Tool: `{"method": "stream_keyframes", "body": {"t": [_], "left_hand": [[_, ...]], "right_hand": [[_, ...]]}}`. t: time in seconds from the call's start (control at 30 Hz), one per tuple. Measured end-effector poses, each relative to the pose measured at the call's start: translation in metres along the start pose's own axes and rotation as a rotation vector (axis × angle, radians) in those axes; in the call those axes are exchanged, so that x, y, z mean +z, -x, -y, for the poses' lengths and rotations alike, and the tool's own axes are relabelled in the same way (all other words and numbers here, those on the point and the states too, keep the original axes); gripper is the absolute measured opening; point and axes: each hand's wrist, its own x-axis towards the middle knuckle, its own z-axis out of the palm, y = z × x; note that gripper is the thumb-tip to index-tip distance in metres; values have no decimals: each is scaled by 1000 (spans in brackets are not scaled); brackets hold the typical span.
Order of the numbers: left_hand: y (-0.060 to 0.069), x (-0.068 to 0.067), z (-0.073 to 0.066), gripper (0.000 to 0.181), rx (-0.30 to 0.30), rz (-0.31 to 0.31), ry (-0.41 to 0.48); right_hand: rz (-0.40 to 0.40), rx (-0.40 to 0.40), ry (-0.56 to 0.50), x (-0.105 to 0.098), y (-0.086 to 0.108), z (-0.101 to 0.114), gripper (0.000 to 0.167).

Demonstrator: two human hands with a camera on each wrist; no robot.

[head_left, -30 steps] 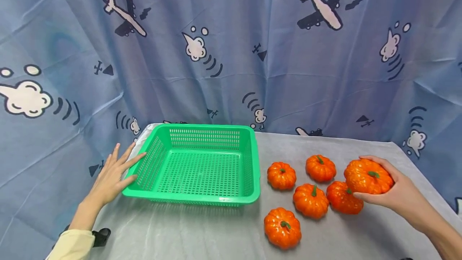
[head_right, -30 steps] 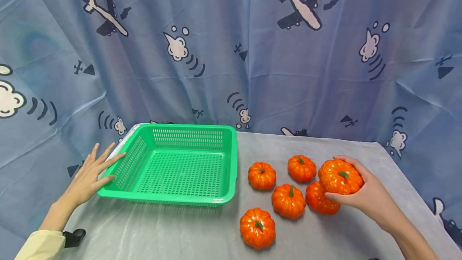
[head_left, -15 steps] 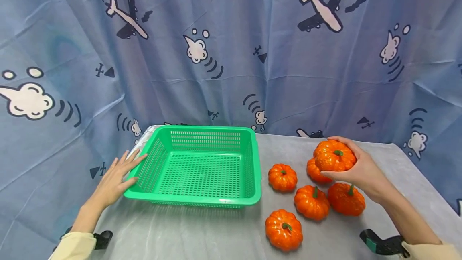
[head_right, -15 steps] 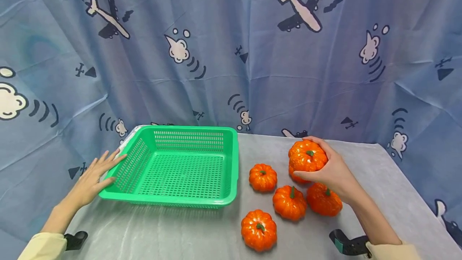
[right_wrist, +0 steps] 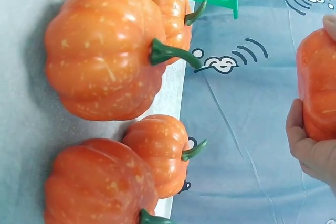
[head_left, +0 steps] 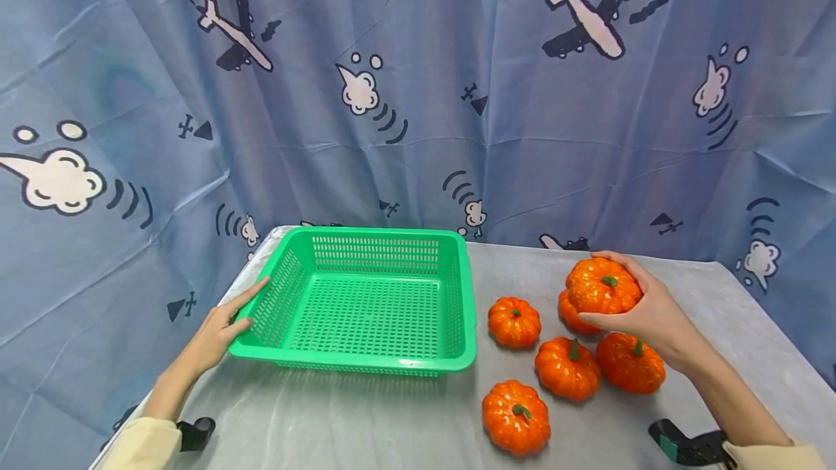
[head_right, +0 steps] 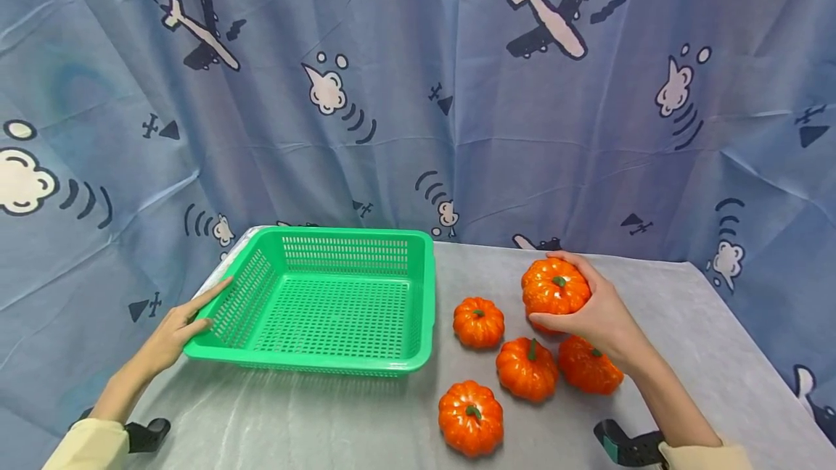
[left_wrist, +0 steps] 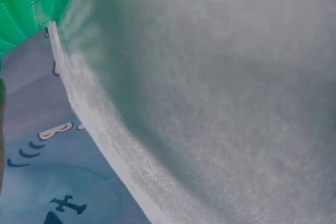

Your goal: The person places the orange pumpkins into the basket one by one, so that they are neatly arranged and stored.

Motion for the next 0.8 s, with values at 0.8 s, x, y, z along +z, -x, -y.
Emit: {"method": "stream_keyframes", "body": {"t": [0.8], "left_hand": [[-7, -5, 7, 66, 55, -3, 43]], "right_hand": [[38, 23, 64, 4, -13, -16, 87]]}}
